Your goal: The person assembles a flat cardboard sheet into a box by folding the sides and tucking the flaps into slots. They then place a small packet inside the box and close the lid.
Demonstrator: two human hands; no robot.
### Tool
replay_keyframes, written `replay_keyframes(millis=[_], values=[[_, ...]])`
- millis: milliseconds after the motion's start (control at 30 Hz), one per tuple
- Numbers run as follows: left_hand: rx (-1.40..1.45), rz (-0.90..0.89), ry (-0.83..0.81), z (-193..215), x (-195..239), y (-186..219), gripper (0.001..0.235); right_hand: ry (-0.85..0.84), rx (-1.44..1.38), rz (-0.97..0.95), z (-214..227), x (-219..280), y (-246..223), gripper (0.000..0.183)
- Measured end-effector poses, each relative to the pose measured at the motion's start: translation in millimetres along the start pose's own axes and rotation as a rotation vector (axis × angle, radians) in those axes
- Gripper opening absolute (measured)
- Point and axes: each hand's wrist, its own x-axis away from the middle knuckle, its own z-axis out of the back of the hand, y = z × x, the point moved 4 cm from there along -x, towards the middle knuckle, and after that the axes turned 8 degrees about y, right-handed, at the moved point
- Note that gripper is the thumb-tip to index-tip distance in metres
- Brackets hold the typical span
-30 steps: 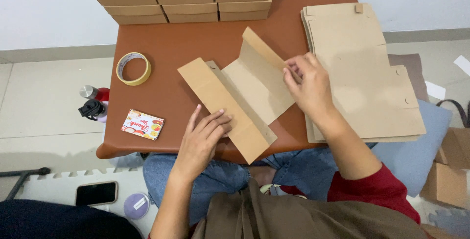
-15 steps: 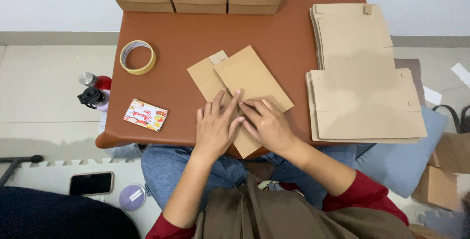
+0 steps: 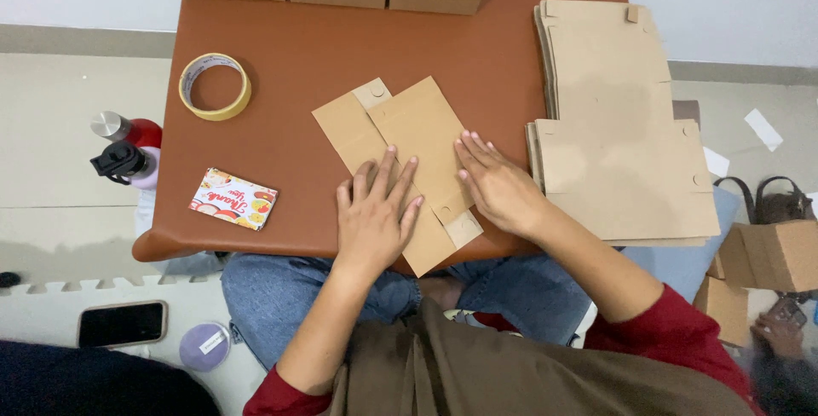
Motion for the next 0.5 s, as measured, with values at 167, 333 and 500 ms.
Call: replay_keyframes(millis=[167, 333, 500], values=[[-0.009, 0.007, -0.011, -0.9, -0.5, -0.3, 0.055, 0.017, 0.023, 0.04, -18.6, -63.5, 14.9, 0.05], [-0.015, 0.019, -0.029, -3.7, 0.0, -0.2, 0.056, 0.029, 0.01, 0.039, -28.8, -111.7, 26.5, 0.052], [-0.02, 0.019, -0.031, -1.3, 0.1, 1.4, 0.057, 0.013, -0.054, 0.036, -9.8, -89.1, 15.4, 0.06]])
